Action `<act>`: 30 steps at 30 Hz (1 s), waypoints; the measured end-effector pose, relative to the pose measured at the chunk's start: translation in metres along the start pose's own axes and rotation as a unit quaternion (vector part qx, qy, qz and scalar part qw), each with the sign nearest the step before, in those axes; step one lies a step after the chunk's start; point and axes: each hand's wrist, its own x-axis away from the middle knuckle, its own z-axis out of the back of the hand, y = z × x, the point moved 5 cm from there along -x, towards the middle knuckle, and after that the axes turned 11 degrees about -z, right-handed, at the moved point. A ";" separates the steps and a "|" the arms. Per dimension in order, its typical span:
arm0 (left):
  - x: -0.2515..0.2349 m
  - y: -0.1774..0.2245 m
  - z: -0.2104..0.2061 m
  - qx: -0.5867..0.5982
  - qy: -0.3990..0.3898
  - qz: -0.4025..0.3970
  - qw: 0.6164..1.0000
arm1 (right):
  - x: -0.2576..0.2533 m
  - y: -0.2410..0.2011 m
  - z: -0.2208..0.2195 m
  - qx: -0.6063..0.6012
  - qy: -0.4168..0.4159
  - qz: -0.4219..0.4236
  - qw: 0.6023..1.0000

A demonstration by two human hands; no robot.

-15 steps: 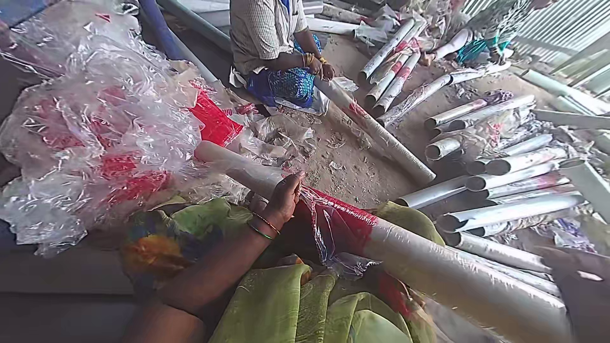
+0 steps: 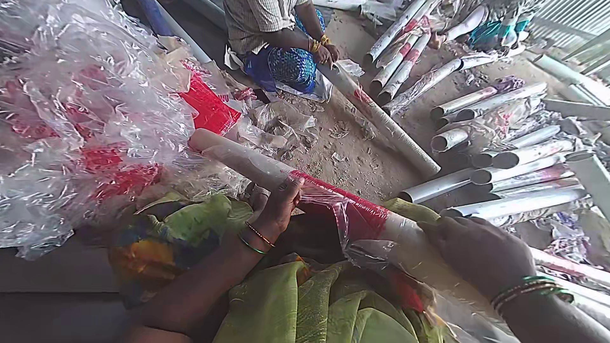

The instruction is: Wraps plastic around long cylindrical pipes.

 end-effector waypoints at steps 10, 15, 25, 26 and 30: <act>0.036 -0.001 0.081 -0.241 -0.041 0.073 0.967 | -0.052 0.020 -0.006 0.108 -0.285 -0.121 0.945; 0.029 0.001 0.083 -0.439 -0.094 0.092 0.889 | -0.061 0.025 -0.008 0.101 -0.284 -0.113 0.947; 0.035 0.070 0.030 -0.520 -0.099 -0.420 0.737 | -0.093 0.027 0.005 0.086 -0.245 -0.094 0.961; 0.037 0.072 0.010 -0.498 -0.141 -0.452 0.727 | -0.096 0.028 0.005 0.078 -0.241 -0.096 0.963; 0.050 0.071 -0.082 -0.426 -0.296 -0.504 0.690 | -0.104 0.033 0.002 0.065 -0.229 -0.095 0.967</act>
